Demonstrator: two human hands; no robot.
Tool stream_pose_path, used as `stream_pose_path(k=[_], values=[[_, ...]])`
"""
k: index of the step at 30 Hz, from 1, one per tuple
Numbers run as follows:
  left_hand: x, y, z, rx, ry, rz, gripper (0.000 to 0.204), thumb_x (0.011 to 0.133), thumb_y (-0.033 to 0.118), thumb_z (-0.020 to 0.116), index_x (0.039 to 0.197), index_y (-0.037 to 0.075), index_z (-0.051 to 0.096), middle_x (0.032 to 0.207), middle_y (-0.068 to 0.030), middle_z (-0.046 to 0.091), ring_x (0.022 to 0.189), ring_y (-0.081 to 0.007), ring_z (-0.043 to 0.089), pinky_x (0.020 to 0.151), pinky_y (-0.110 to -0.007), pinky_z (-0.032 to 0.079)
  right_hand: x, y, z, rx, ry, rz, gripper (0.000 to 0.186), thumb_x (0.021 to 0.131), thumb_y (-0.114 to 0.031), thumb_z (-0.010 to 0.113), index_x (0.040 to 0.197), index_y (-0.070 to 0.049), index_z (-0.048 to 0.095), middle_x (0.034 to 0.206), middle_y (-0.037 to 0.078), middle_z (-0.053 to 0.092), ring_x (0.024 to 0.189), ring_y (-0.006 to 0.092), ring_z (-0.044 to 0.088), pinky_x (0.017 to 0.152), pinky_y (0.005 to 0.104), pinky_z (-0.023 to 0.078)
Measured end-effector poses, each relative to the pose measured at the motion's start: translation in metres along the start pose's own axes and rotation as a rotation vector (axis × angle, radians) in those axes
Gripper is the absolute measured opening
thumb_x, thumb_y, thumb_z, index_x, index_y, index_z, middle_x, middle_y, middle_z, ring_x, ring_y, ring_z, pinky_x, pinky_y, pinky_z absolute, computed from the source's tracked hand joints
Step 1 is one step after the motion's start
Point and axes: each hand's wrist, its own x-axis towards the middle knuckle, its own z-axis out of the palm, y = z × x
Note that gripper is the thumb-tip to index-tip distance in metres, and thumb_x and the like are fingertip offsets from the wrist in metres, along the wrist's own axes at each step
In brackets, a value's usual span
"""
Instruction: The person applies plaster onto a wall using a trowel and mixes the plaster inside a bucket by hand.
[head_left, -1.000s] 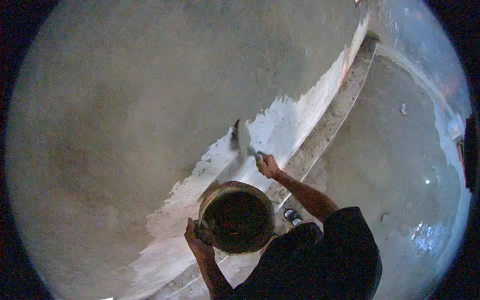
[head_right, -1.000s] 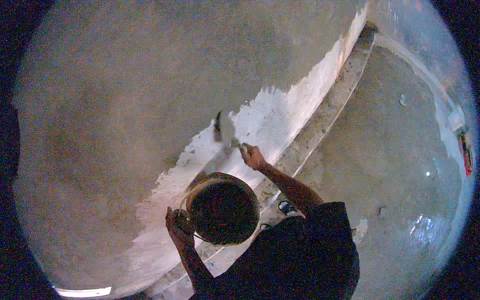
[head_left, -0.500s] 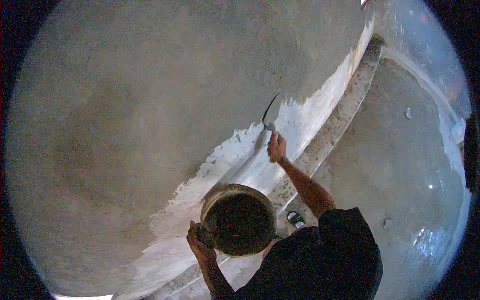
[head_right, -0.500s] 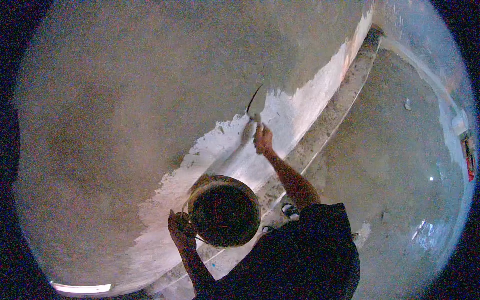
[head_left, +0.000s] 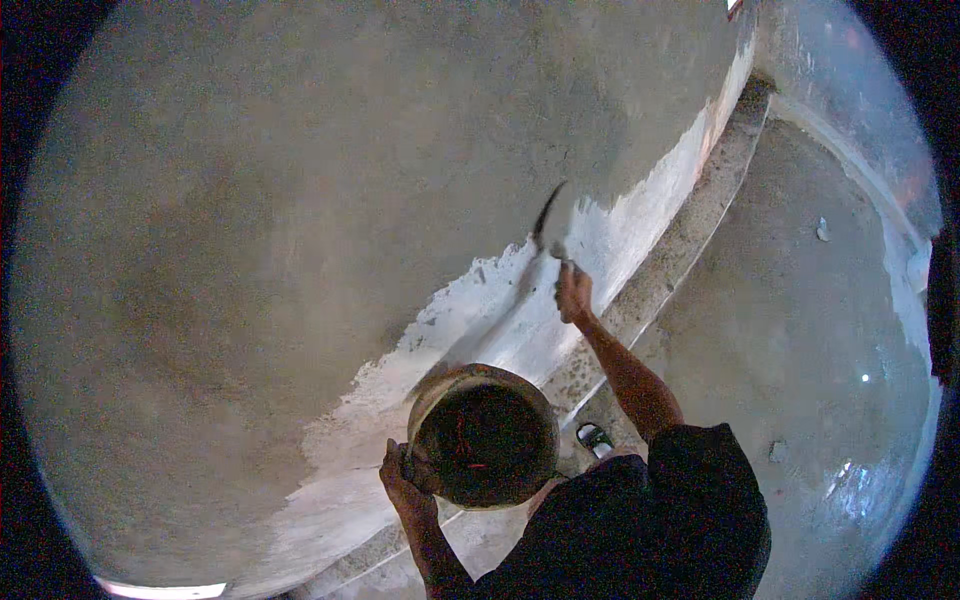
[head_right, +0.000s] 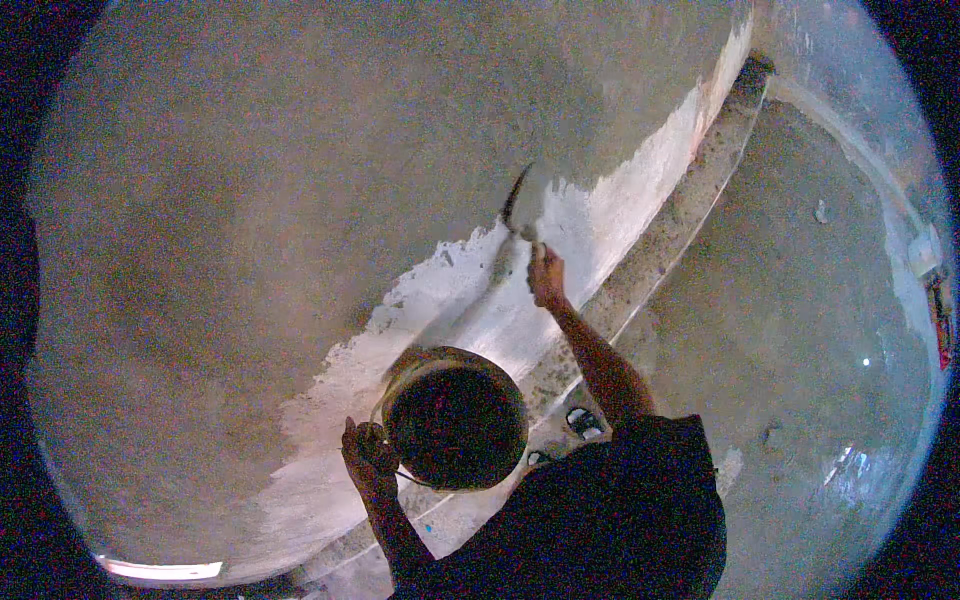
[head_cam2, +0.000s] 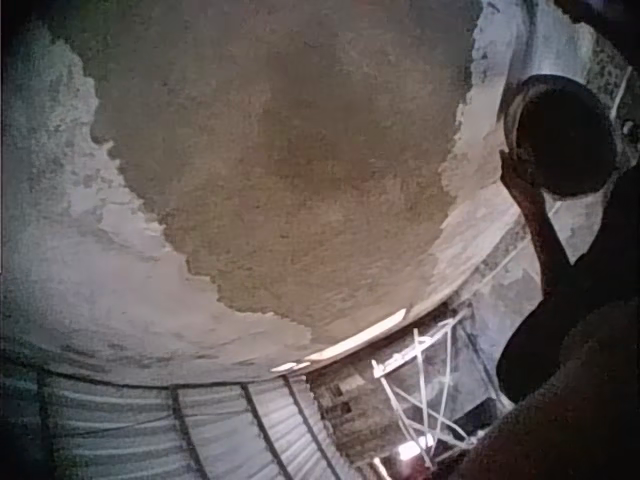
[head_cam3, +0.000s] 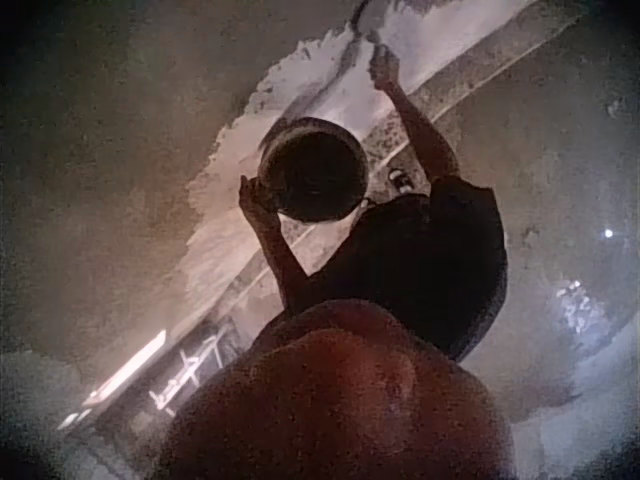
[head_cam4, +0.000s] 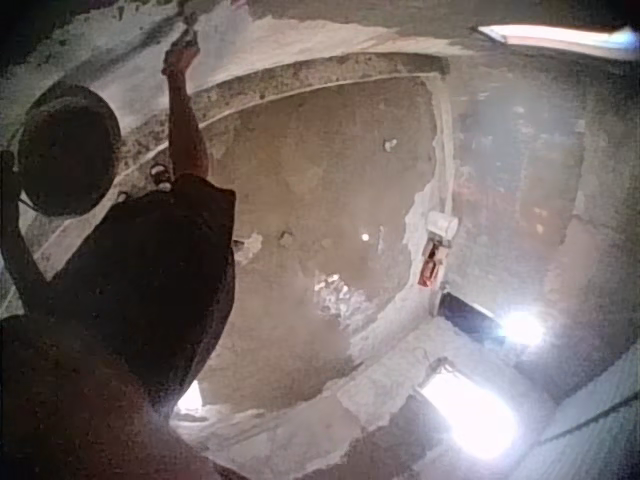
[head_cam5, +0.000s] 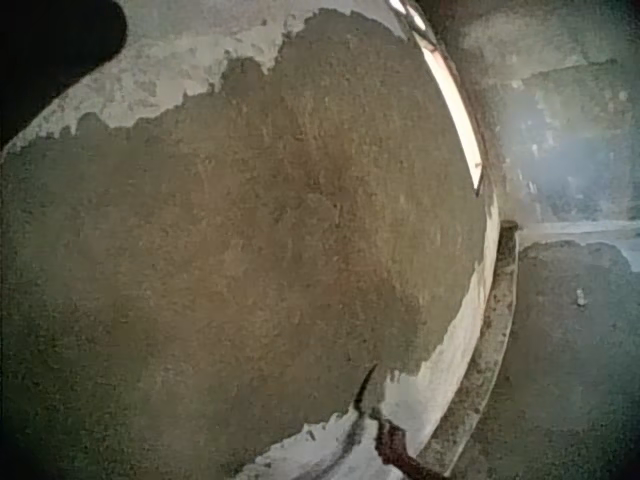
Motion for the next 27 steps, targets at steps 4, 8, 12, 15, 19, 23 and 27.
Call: stream_pose_path(k=[4,8,12,15,19,23,27], values=[[0.007,-0.001,0.023,0.190,0.020,0.270,0.038,0.084,0.037,0.042,0.062,0.009,0.050,0.052,-0.0003,0.047,0.042,-0.0099,0.042,0.040,-0.025,0.033,-0.033,0.062,0.007,-0.384,-0.172,-0.100,0.031,0.087,-0.034,0.044,0.085,-0.003,0.048,0.049,-0.002,0.042,0.036,0.0066,0.036,0.032,0.0230,0.031],[-0.014,0.037,0.014,-0.406,0.079,-0.230,0.037,0.084,0.037,0.044,0.062,0.008,0.050,0.052,-0.0001,0.047,0.042,-0.0099,0.042,0.040,-0.025,0.033,-0.088,0.023,0.005,-0.519,-0.423,-0.071,0.038,0.085,-0.035,0.047,0.093,0.003,0.050,0.048,-0.001,0.044,0.037,0.0073,0.038,0.035,0.0245,0.033],[-0.013,0.020,0.015,-0.465,0.114,-0.229,0.034,0.083,0.035,0.047,0.064,0.007,0.051,0.052,-0.0004,0.045,0.042,-0.0095,0.041,0.039,-0.025,0.032,-0.086,-0.006,-0.027,-0.694,-0.350,-0.404,0.034,0.080,-0.031,0.055,0.087,0.003,0.052,0.045,0.005,0.042,0.038,0.0093,0.039,0.037,0.0295,0.034],[-0.013,0.017,0.017,-0.244,0.181,0.024,0.032,0.083,0.032,0.049,0.064,0.006,0.052,0.051,-0.0007,0.044,0.041,-0.0090,0.038,0.038,-0.024,0.031,-0.090,-0.074,-0.033,-1.053,-0.373,-0.335,0.032,0.073,-0.031,0.060,0.077,-0.001,0.051,0.054,0.012,0.051,0.050,0.0321,0.055,0.048,0.0393,0.044],[-0.011,0.017,0.004,-0.239,0.005,0.029,0.031,0.083,0.029,0.050,0.062,0.006,0.050,0.050,0.0005,0.040,0.039,-0.0080,0.034,0.036,-0.024,0.027,-0.097,-0.117,-0.043,-1.123,-0.534,-0.561,0.033,0.070,-0.028,0.063,0.080,-0.001,0.048,0.061,0.014,0.053,0.056,0.0375,0.054,0.053,0.0437,0.045],[-0.011,0.013,-0.014,-0.537,-0.204,-0.154,0.031,0.084,0.027,0.048,0.062,0.006,0.049,0.047,0.0027,0.035,0.037,-0.0064,0.030,0.034,-0.023,0.025,-0.128,-0.185,-0.019,-1.239,-0.609,-0.535,0.033,0.071,-0.024,0.061,0.089,-0.004,0.043,0.067,0.015,0.056,0.060,0.0368,0.056,0.053,0.0450,0.046],[-0.023,0.014,-0.026,-0.609,-0.141,-0.085,0.027,0.083,0.025,0.048,0.064,0.006,0.048,0.047,0.0030,0.036,0.035,-0.0055,0.028,0.034,-0.022,0.023,-0.177,-0.247,0.013,-1.536,-0.861,-0.811,0.021,0.074,-0.024,0.056,0.087,-0.009,0.047,0.074,0.013,0.057,0.057,0.0327,0.057,0.048,0.0396,0.047]])
